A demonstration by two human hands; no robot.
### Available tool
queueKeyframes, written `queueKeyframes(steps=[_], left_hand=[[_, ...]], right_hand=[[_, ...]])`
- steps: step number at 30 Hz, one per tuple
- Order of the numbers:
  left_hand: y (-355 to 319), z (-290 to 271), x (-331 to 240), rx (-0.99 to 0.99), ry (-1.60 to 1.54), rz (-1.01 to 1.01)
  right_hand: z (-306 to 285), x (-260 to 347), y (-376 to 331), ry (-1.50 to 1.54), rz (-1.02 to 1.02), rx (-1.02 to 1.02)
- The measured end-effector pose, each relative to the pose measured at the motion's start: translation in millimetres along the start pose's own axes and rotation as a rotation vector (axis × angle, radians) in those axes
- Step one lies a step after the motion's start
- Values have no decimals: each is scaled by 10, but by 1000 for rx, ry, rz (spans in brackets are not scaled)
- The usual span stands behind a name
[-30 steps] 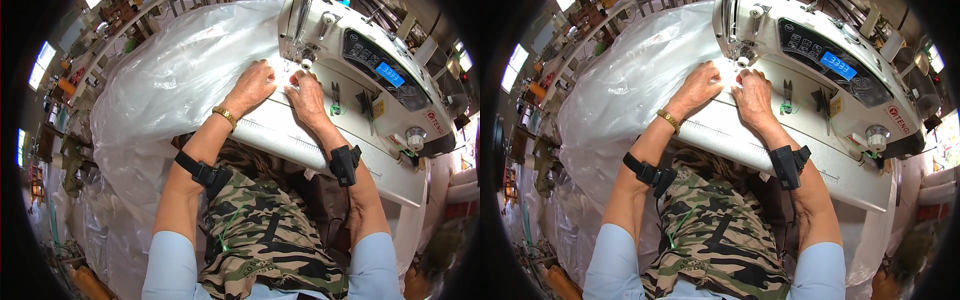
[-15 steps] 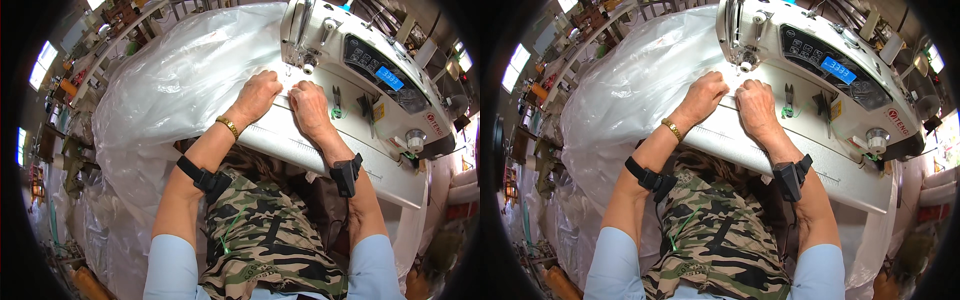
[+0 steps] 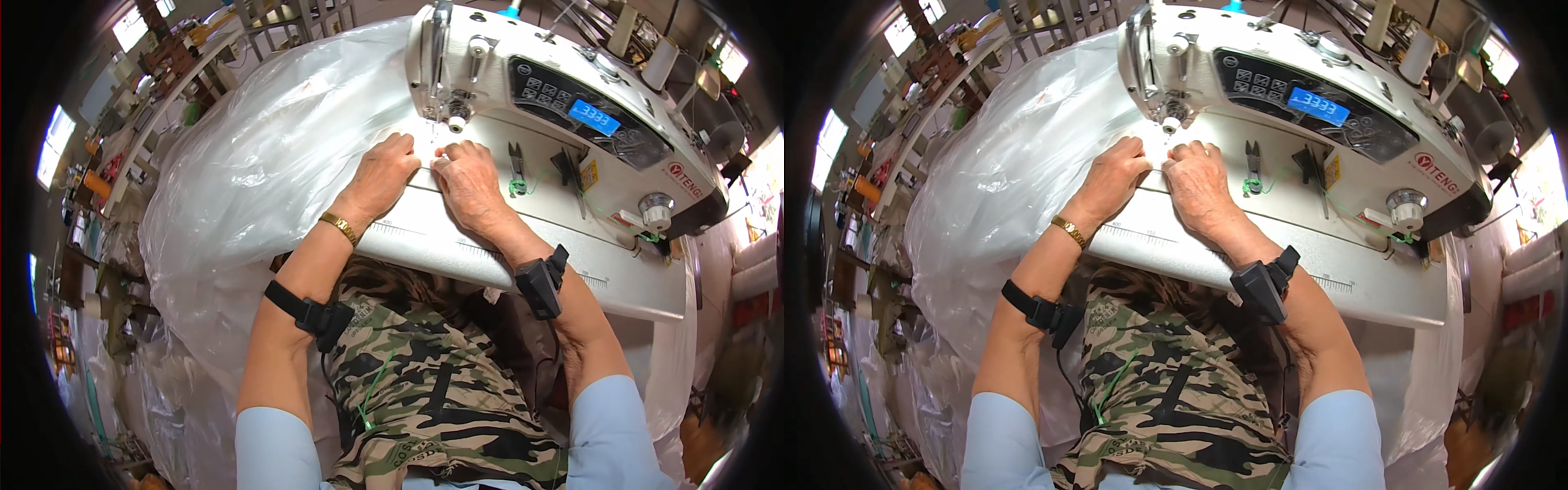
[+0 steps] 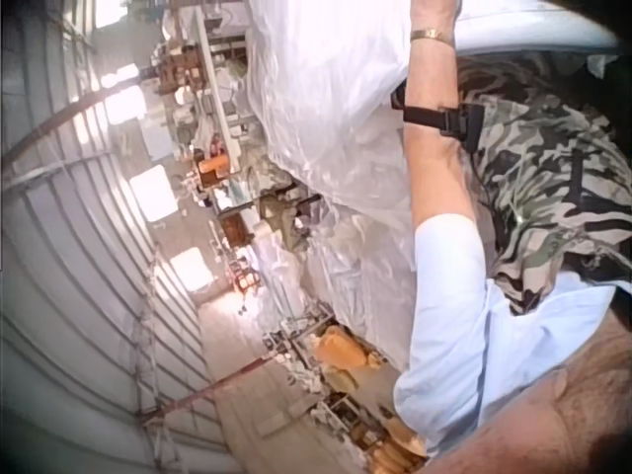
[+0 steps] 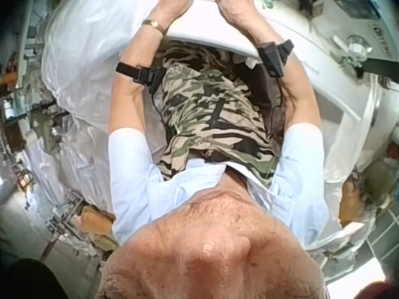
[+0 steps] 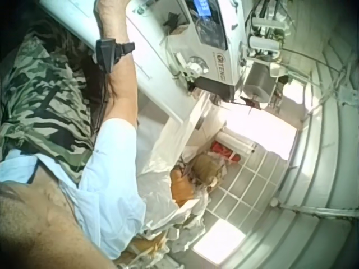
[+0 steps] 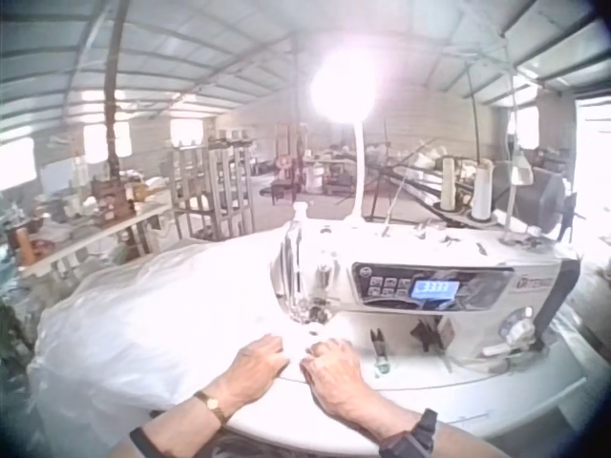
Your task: Sewing a large white plastic or synthetic fabric sheet using an industrial sewing machine.
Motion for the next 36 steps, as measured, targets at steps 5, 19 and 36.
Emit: queueKeyframes(steps=[5, 19, 36], left_hand=[[26, 22, -3, -30, -19, 13], [50, 132, 169, -61, -50, -12], [178, 140, 162, 26, 11, -36]], right_hand=[[-29, 4, -18, 0, 27, 66], [-26, 53, 6, -127, 25, 157], [1, -103, 49, -83, 26, 164]])
Point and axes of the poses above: each hand's wrist, its own y-axis towards the middle knuckle, its own z-axis out of the palm, x = y × z, the point moved 1 cm from there along y, towards the middle knuckle, and after that the axes turned 9 degrees about -y, right-handed, at the moved point
